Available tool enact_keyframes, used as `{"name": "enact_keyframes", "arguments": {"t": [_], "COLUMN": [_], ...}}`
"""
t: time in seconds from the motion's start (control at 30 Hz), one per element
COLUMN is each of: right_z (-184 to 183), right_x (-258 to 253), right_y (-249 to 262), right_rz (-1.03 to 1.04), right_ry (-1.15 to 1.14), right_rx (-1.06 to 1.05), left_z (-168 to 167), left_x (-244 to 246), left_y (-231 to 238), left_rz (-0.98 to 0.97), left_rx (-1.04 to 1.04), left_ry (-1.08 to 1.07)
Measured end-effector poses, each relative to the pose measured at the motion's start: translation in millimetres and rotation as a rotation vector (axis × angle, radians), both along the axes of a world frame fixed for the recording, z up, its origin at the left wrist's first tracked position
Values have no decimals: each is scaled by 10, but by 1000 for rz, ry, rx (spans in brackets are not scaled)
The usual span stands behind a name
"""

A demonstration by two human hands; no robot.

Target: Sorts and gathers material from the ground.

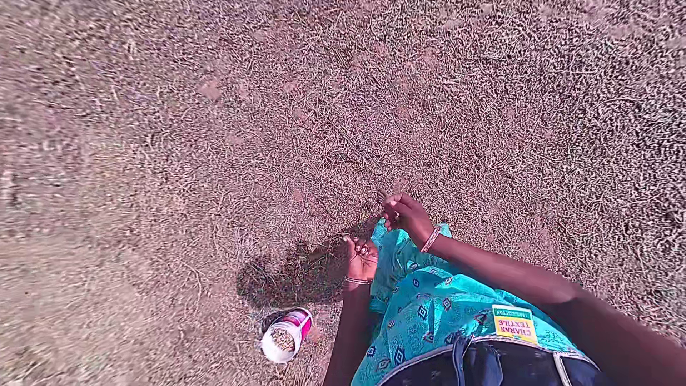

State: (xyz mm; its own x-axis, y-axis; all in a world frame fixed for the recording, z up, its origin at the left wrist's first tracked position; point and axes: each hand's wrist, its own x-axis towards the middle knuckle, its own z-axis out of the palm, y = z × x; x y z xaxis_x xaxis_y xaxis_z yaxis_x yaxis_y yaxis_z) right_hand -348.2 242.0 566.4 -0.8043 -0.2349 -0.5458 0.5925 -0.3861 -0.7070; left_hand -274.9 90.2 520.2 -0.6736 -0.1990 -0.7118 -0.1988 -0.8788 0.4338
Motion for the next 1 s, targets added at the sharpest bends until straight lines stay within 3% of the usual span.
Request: {"name": "enact_keyframes", "arguments": {"t": [0.13,0.23,0.33,0.47,0.53,0.63,0.77,0.9,1.0], "right_z": [-53,30,34,23,-31,-229,-681,-1660,-2577], "right_x": [-801,-1288,-1733,-2302,-2633,-3203,-4071,-5172,-5808], "right_y": [-81,-190,-258,-117,13,223,553,825,1049], "right_rz": [-29,-18,73,37,45,123,341,560,514], "right_ry": [300,526,788,922,888,762,554,224,-187], "right_rx": [130,182,281,467,522,574,695,747,719], "left_z": [-67,-16,27,68,71,48,-212,-472,-875], "left_x": [-1205,-1902,-2382,-3000,-3306,-3823,-4467,-5177,-5644], "left_y": [102,162,159,120,80,37,-86,-185,-118], "left_rz": [-155,-278,-370,-425,-399,-348,-216,-42,-145], "left_rx": [22,165,196,298,299,132,62,-12,-79], "left_ry": [-72,27,218,119,0,-164,-187,-152,-224]}}
